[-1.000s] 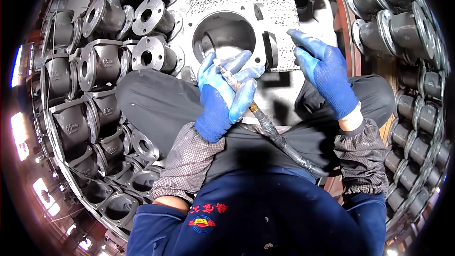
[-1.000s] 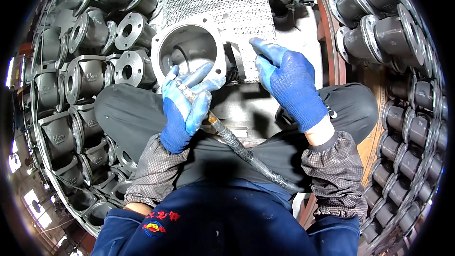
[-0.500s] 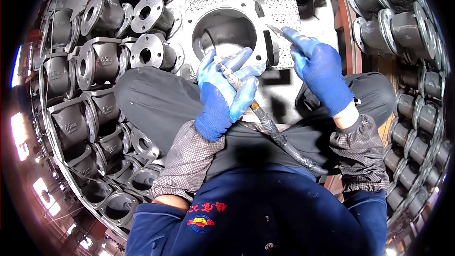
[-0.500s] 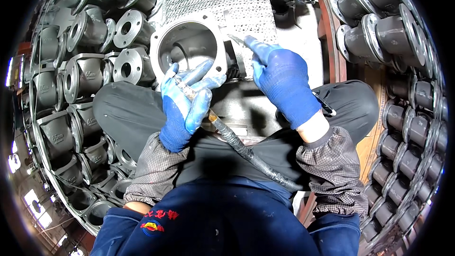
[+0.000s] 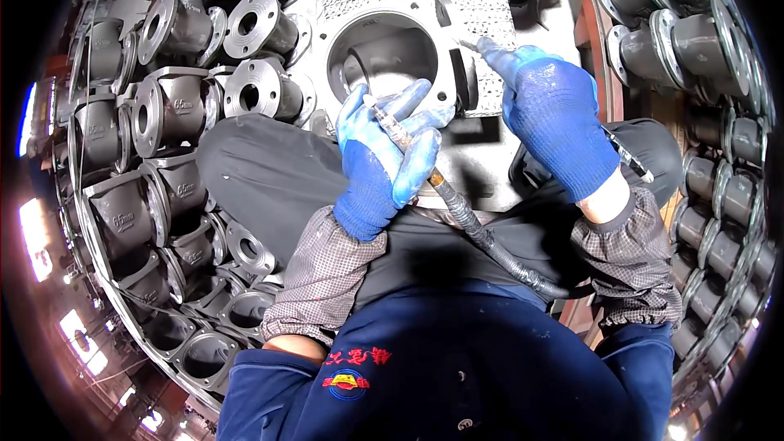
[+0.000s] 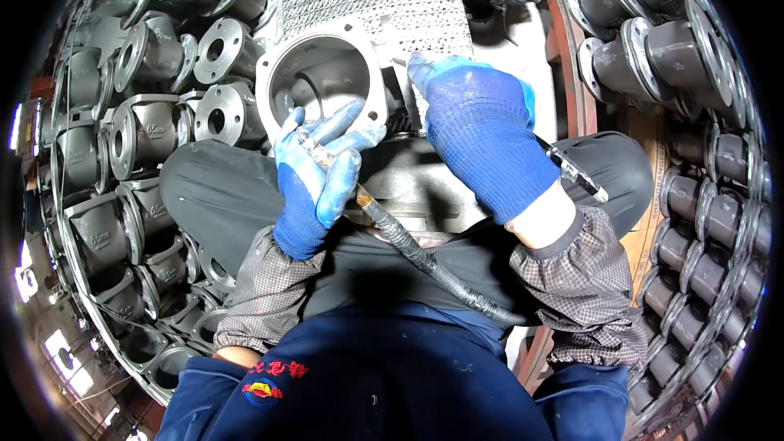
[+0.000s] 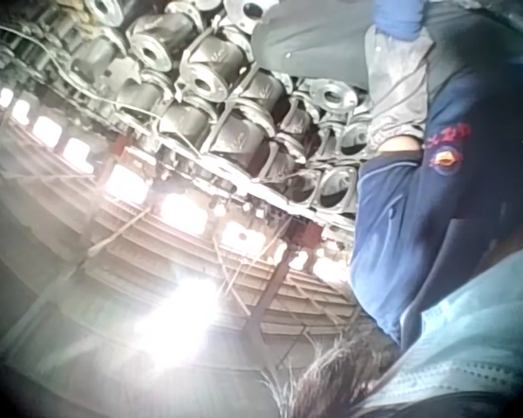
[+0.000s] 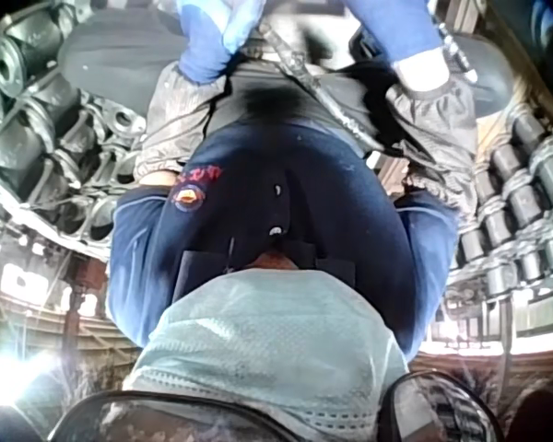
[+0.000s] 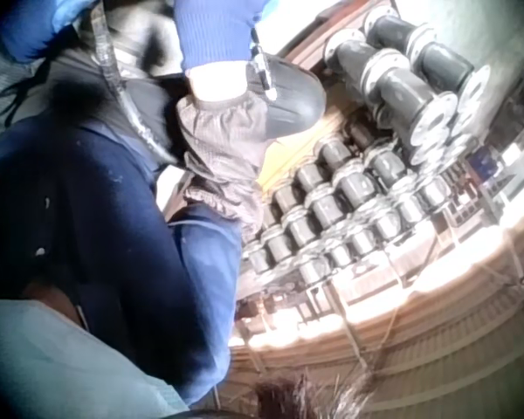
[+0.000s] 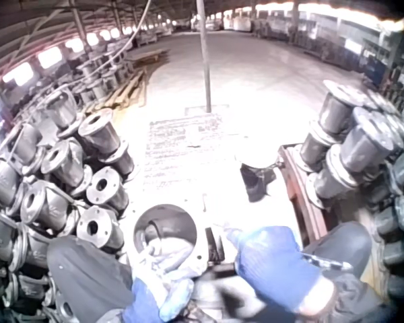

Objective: The person uses a pneumatic grinding tool and a metal pick to remove debris and smooth the interior and exterior surfaces of a metal casting.

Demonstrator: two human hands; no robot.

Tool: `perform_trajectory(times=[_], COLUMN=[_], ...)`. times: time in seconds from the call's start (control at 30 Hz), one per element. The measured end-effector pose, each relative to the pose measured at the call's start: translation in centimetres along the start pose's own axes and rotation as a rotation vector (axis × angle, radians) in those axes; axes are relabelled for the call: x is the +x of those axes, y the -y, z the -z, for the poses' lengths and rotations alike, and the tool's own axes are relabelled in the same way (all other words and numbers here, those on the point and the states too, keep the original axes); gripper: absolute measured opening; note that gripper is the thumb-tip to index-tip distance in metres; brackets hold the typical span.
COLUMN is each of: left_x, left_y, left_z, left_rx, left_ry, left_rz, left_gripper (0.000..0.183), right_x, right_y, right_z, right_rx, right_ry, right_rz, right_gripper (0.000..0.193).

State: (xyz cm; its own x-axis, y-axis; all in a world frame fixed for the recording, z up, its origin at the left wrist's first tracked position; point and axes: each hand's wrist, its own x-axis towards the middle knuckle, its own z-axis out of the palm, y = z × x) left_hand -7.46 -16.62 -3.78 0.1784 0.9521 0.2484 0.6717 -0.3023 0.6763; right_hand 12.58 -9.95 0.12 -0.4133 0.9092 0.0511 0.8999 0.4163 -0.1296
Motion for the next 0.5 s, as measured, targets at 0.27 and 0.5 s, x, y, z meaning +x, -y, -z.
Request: perform_trajectory(times=[0.27, 0.5], left_x=[-0.2, -0.3], left_y=[0.4, 0.4], left_z=[-0.2, -0.2], left_rx=[-0.018, -0.056], left_ry=[-0.007, 0.024], left_rz=[-0.003, 0.03], left_gripper=[0.029, 0.028], right_x=[0.4, 0.2], right_y=[1.1, -0.1], right_z=[0.7, 1.4], right_rx=[-0.177, -0.112], right_ry=[0.121, -0.014], right_rz=[0.007, 0.11], right_gripper=[0.037, 0.039])
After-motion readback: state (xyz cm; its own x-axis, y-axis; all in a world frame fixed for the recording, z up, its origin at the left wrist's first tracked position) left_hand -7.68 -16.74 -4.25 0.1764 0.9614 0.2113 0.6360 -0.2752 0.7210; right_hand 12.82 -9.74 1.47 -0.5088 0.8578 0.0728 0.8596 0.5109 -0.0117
